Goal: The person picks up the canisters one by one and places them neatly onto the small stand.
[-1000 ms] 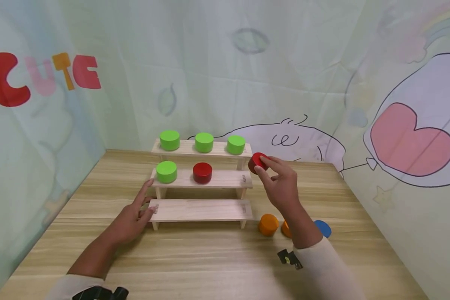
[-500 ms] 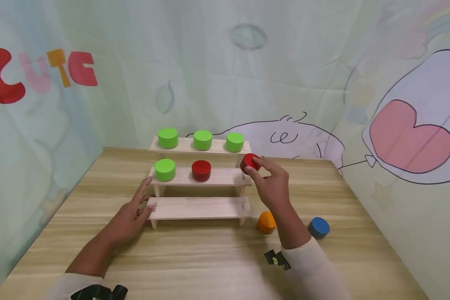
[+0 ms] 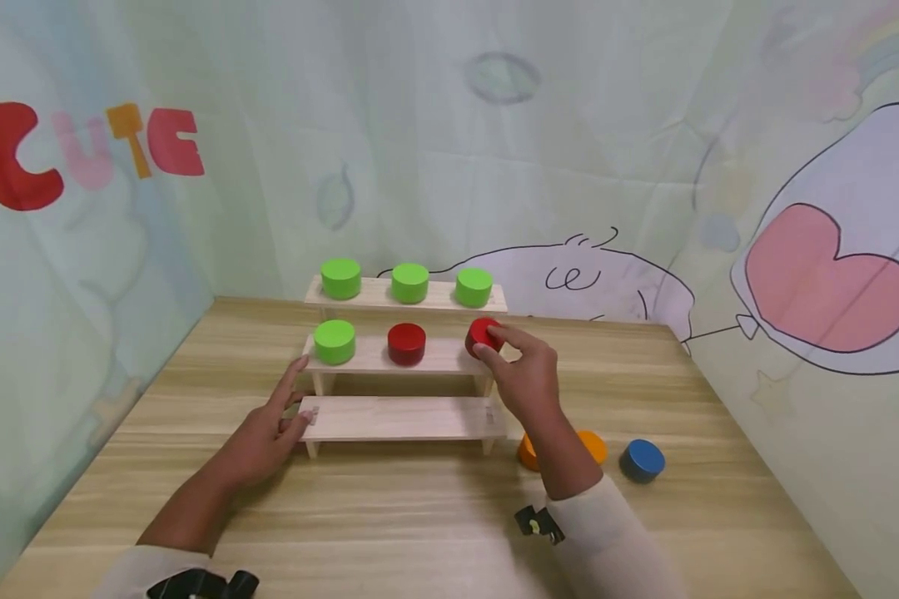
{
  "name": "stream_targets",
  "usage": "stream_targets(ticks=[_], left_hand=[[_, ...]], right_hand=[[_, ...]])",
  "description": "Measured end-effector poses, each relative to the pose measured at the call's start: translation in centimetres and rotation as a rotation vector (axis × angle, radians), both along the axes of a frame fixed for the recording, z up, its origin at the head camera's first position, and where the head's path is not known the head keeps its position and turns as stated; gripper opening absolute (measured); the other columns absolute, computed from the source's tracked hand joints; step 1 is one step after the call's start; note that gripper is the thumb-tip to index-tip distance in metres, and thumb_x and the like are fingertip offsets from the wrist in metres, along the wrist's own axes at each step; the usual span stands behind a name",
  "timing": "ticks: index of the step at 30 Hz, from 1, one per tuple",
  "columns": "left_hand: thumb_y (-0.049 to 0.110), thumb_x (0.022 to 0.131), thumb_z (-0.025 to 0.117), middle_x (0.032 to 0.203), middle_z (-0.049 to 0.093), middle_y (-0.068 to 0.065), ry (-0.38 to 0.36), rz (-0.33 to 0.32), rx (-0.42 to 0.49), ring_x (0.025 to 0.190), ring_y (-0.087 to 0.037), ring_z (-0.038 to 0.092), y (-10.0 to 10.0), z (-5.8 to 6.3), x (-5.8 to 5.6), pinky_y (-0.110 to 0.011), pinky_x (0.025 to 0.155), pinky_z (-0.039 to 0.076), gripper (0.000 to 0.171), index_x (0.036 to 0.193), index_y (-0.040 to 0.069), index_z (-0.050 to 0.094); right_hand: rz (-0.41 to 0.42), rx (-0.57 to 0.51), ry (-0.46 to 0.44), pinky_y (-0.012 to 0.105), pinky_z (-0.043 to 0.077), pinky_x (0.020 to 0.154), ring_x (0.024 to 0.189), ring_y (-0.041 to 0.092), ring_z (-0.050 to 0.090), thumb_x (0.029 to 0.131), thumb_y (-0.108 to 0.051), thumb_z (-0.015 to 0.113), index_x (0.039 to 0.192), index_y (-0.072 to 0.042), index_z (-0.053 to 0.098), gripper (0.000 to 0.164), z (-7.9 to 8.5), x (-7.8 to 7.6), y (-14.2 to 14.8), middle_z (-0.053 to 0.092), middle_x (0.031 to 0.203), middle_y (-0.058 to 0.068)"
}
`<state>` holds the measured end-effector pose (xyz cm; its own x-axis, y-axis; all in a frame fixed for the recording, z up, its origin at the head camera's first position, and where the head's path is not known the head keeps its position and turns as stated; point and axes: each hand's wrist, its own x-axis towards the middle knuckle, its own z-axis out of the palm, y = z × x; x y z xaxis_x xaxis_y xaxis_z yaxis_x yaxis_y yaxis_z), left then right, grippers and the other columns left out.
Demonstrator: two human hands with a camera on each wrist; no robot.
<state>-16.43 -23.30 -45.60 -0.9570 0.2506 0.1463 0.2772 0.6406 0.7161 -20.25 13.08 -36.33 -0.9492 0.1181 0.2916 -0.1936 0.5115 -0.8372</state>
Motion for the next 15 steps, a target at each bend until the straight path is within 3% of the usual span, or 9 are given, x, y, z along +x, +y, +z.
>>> stream_targets(ticks=[6, 15], left_hand=[[0.024, 0.105, 0.047, 0.145, 0.044, -0.036, -0.003, 0.0, -0.002, 0.099, -0.03, 0.073, 0.12, 0.09, 0.0, -0.05, 0.086, 0.055, 0.079, 0.156, 0.045, -0.01], [0.025, 0.106, 0.047, 0.146, 0.045, -0.034, -0.007, 0.002, -0.012, 0.098, -0.026, 0.073, 0.07, 0.19, 0.05, -0.046, 0.084, 0.056, 0.079, 0.156, 0.045, -0.01]], right_hand=[[0.008, 0.008, -0.011, 0.04, 0.055, 0.097, 0.125, 0.023, 0.059, 0.084, -0.028, 0.08, 0.123, -0.024, 0.072, 0.041, -0.75, -0.44, -0.26, 0.068, 0.13, 0.001], [0.026, 0.036, -0.03, 0.035, 0.058, 0.088, 0.123, 0.021, 0.06, 0.083, -0.03, 0.08, 0.123, -0.026, 0.072, 0.04, -1.03, -0.46, -0.63, 0.066, 0.132, -0.001]])
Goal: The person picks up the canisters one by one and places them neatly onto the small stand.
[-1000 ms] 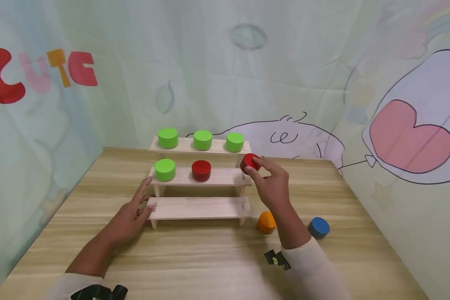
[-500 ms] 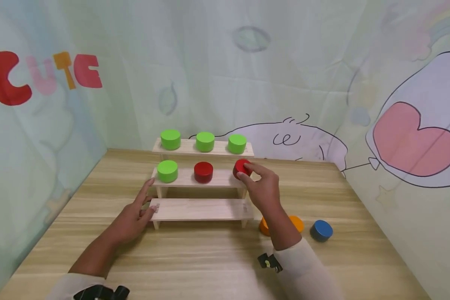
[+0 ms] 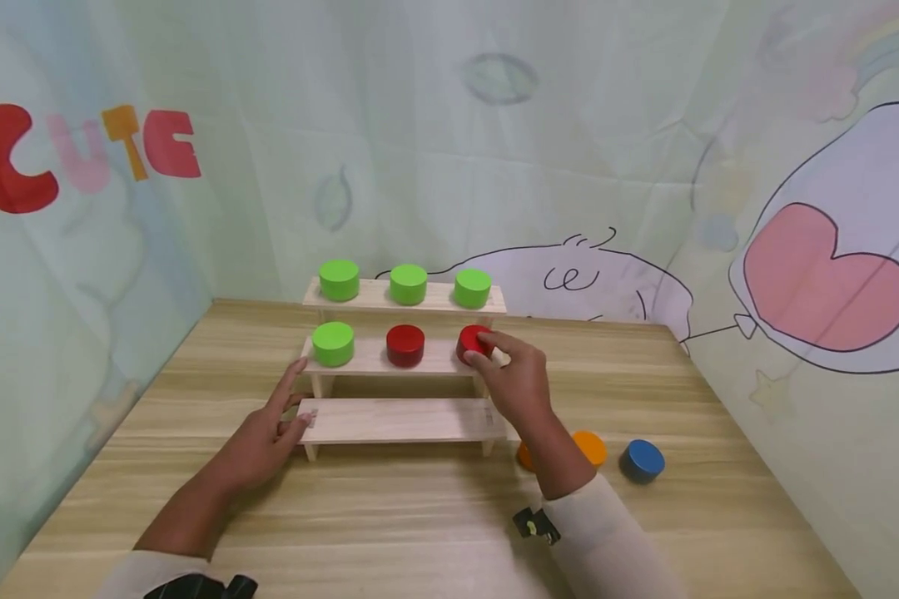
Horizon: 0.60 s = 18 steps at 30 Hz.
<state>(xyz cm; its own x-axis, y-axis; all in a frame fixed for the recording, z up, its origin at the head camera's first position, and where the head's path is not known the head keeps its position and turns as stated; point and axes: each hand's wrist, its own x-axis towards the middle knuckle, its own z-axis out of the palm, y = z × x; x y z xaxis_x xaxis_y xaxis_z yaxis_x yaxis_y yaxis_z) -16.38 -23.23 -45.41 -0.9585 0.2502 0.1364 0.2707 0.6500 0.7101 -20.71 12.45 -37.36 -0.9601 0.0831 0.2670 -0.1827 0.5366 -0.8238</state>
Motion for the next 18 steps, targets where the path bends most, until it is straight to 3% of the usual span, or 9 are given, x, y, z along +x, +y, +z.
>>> stream_targets(ticks=[10, 18], left_hand=[[0.026, 0.106, 0.046, 0.146, 0.044, -0.035, -0.003, 0.002, 0.007, 0.104, -0.035, 0.071, -0.13, -0.28, 0.0, -0.053, 0.089, 0.054, 0.078, 0.155, 0.047, -0.011], [0.026, 0.106, 0.047, 0.146, 0.045, -0.035, 0.002, -0.011, 0.019, 0.103, -0.033, 0.071, -0.06, -0.03, 0.04, -0.05, 0.088, 0.055, 0.078, 0.156, 0.044, -0.01]], right_hand=[[0.027, 0.033, 0.01, 0.044, 0.051, 0.102, 0.125, 0.023, 0.059, 0.083, -0.029, 0.081, 0.122, -0.025, 0.072, 0.04, -0.09, 0.05, -0.16, 0.068, 0.131, 0.001], [0.026, 0.054, -0.001, 0.042, 0.053, 0.099, 0.123, 0.024, 0.06, 0.08, -0.031, 0.083, 0.122, -0.028, 0.072, 0.044, -0.03, 0.09, -0.15, 0.067, 0.132, 0.001]])
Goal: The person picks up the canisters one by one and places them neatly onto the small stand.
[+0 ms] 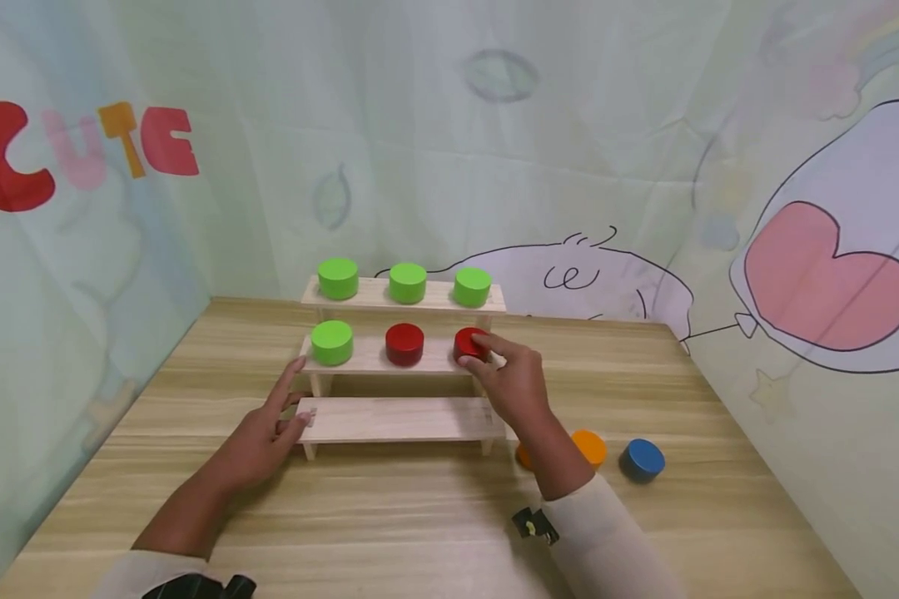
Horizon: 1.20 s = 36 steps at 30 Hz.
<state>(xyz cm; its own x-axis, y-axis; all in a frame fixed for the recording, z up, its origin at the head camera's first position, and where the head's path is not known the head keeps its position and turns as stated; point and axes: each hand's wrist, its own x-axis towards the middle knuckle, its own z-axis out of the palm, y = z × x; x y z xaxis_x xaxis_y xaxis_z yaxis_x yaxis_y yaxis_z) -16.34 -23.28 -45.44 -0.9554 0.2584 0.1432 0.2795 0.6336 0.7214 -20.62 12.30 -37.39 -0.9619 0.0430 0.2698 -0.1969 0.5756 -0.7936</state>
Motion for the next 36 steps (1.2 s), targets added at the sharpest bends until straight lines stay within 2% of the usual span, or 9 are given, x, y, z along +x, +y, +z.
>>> stream_targets(ticks=[6, 9, 13, 16, 18, 19, 22, 28, 36], left_hand=[[0.026, 0.106, 0.047, 0.146, 0.045, -0.034, -0.003, 0.005, -0.008, 0.103, -0.032, 0.071, 0.0, 0.1, 0.0, -0.051, 0.088, 0.054, 0.078, 0.156, 0.045, -0.01], [0.027, 0.106, 0.046, 0.146, 0.045, -0.034, -0.006, 0.011, -0.022, 0.105, -0.035, 0.071, 0.1, 0.1, 0.0, -0.055, 0.091, 0.052, 0.078, 0.156, 0.045, -0.011], [0.028, 0.106, 0.046, 0.146, 0.044, -0.035, -0.006, 0.011, -0.031, 0.109, -0.039, 0.069, 0.2, 0.1, -0.1, -0.059, 0.094, 0.05, 0.078, 0.156, 0.045, -0.011], [0.027, 0.106, 0.047, 0.146, 0.044, -0.035, 0.003, 0.006, -0.027, 0.107, -0.038, 0.07, 0.1, 0.0, -0.2, -0.057, 0.093, 0.051, 0.078, 0.156, 0.044, -0.01], [0.027, 0.106, 0.046, 0.146, 0.045, -0.035, 0.004, 0.007, -0.027, 0.106, -0.037, 0.07, 0.1, 0.0, -0.2, -0.056, 0.091, 0.052, 0.078, 0.156, 0.045, -0.011], [0.027, 0.106, 0.046, 0.146, 0.044, -0.035, 0.003, 0.007, -0.024, 0.106, -0.038, 0.07, 0.1, 0.0, -0.2, -0.056, 0.091, 0.052, 0.078, 0.156, 0.045, -0.011], [0.026, 0.106, 0.046, 0.147, 0.042, -0.036, -0.015, 0.005, -0.012, 0.11, -0.042, 0.068, 0.1, 0.0, -0.2, -0.056, 0.091, 0.053, 0.078, 0.155, 0.047, -0.011], [0.027, 0.106, 0.046, 0.148, 0.04, -0.036, -0.033, 0.004, 0.005, 0.116, -0.047, 0.063, 0.1, 0.1, 0.0, -0.055, 0.092, 0.053, 0.078, 0.154, 0.049, -0.011], [0.027, 0.106, 0.045, 0.146, 0.043, -0.036, -0.004, 0.007, -0.024, 0.108, -0.04, 0.069, 0.0, 0.0, -0.2, -0.054, 0.09, 0.053, 0.077, 0.155, 0.047, -0.011]], right_hand=[[0.02, 0.0, -0.045, 0.044, 0.049, 0.105, 0.13, 0.023, 0.056, 0.079, -0.032, 0.082, 0.124, -0.033, 0.07, 0.047, 0.7, 0.4, 0.4, 0.065, 0.135, -0.001], [0.036, 0.008, -0.035, 0.039, 0.056, 0.093, 0.124, 0.021, 0.059, 0.081, -0.033, 0.081, 0.125, -0.031, 0.07, 0.046, 1.1, 0.7, 1.1, 0.065, 0.135, -0.002], [0.034, 0.005, 0.0, 0.029, 0.052, 0.06, 0.08, 0.019, 0.062, 0.082, -0.032, 0.08, 0.125, -0.03, 0.07, 0.044, 1.6, 0.9, 2.1, 0.066, 0.133, -0.002], [0.03, -0.006, -0.004, 0.025, 0.048, 0.052, 0.065, 0.019, 0.058, 0.083, -0.032, 0.08, 0.126, -0.031, 0.069, 0.045, 2.0, 1.2, 2.8, 0.065, 0.135, -0.001], [0.03, -0.004, -0.014, 0.026, 0.052, 0.055, 0.075, 0.021, 0.067, 0.083, -0.032, 0.08, 0.127, -0.032, 0.069, 0.045, 2.1, 1.4, 3.2, 0.064, 0.137, -0.001], [0.03, 0.002, -0.021, 0.028, 0.056, 0.061, 0.09, 0.022, 0.07, 0.083, -0.033, 0.08, 0.127, -0.032, 0.069, 0.045, 2.2, 1.5, 3.4, 0.063, 0.138, 0.0], [0.03, 0.035, -0.051, 0.034, 0.06, 0.079, 0.13, 0.023, 0.058, 0.083, -0.035, 0.079, 0.128, -0.033, 0.068, 0.047, 2.1, 1.8, 3.9, 0.061, 0.141, -0.001], [0.051, 0.096, -0.129, 0.042, 0.057, 0.09, 0.135, 0.027, 0.053, 0.082, -0.038, 0.08, 0.129, -0.035, 0.067, 0.049, 1.0, 3.0, 5.5, 0.057, 0.145, -0.002], [0.127, 0.064, -0.142, 0.031, 0.057, 0.076, 0.132, 0.026, 0.055, 0.079, -0.036, 0.083, 0.128, -0.031, 0.068, 0.052, -1.0, 4.6, 8.4, 0.058, 0.145, 0.001]])
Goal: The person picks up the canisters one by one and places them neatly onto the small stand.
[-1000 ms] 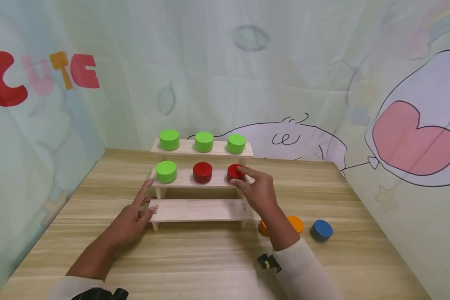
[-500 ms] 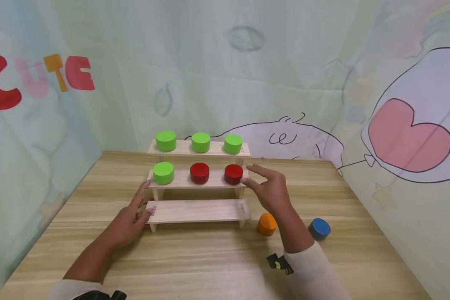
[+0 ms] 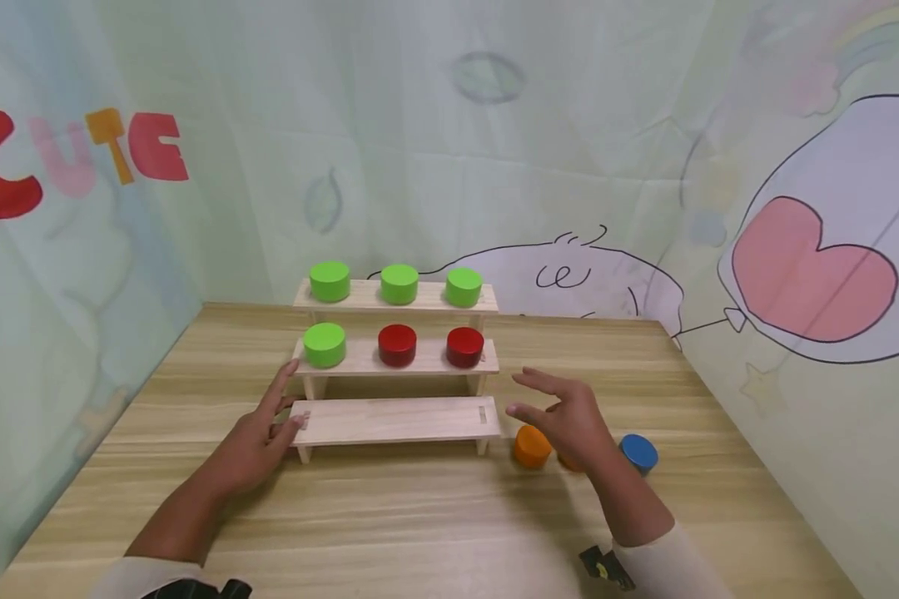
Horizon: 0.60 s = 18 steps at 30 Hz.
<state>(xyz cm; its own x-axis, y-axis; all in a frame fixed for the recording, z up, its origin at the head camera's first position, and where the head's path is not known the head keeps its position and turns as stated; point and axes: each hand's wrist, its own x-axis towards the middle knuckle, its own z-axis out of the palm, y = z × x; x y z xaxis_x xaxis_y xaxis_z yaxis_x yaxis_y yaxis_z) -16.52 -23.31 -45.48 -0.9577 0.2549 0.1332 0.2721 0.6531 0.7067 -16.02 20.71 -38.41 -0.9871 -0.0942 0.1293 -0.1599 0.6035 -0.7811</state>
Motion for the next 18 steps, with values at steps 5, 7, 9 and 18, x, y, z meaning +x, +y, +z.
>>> stream_targets(ticks=[5, 7, 9, 18], left_hand=[[0.027, 0.106, 0.043, 0.146, 0.044, -0.035, 0.006, 0.011, -0.022, 0.104, -0.033, 0.07, -0.1, -0.3, -0.2, -0.054, 0.089, 0.051, 0.076, 0.155, 0.046, -0.012], [0.027, 0.107, 0.043, 0.146, 0.044, -0.035, 0.004, 0.011, -0.024, 0.107, -0.036, 0.069, -0.2, -0.4, -0.2, -0.055, 0.09, 0.051, 0.076, 0.155, 0.047, -0.012], [0.027, 0.107, 0.042, 0.146, 0.044, -0.035, 0.004, 0.008, -0.022, 0.109, -0.037, 0.069, -0.2, -0.5, -0.2, -0.054, 0.09, 0.051, 0.075, 0.155, 0.047, -0.012], [0.025, 0.106, 0.044, 0.144, 0.047, -0.034, 0.031, -0.007, -0.026, 0.106, -0.037, 0.07, -0.1, -0.2, -0.3, -0.057, 0.092, 0.05, 0.077, 0.156, 0.043, -0.011]], right_hand=[[0.025, -0.045, -0.061, 0.027, 0.055, 0.064, 0.091, 0.019, 0.067, 0.077, -0.036, 0.084, 0.129, -0.03, 0.067, 0.055, -1.1, 1.1, 1.2, 0.059, 0.143, 0.0], [0.033, -0.064, -0.081, 0.026, 0.053, 0.059, 0.069, 0.015, 0.062, 0.078, -0.034, 0.084, 0.129, -0.029, 0.067, 0.054, -1.4, 1.4, 1.5, 0.059, 0.143, 0.001], [0.037, -0.074, -0.094, 0.026, 0.051, 0.054, 0.051, 0.014, 0.049, 0.078, -0.031, 0.084, 0.129, -0.029, 0.067, 0.054, -1.6, 1.5, 1.7, 0.059, 0.143, 0.002], [0.018, 0.021, -0.12, 0.049, 0.05, 0.101, 0.136, 0.032, 0.051, 0.079, -0.023, 0.084, 0.127, -0.029, 0.069, 0.051, -2.3, 1.5, 2.4, 0.059, 0.143, 0.005]])
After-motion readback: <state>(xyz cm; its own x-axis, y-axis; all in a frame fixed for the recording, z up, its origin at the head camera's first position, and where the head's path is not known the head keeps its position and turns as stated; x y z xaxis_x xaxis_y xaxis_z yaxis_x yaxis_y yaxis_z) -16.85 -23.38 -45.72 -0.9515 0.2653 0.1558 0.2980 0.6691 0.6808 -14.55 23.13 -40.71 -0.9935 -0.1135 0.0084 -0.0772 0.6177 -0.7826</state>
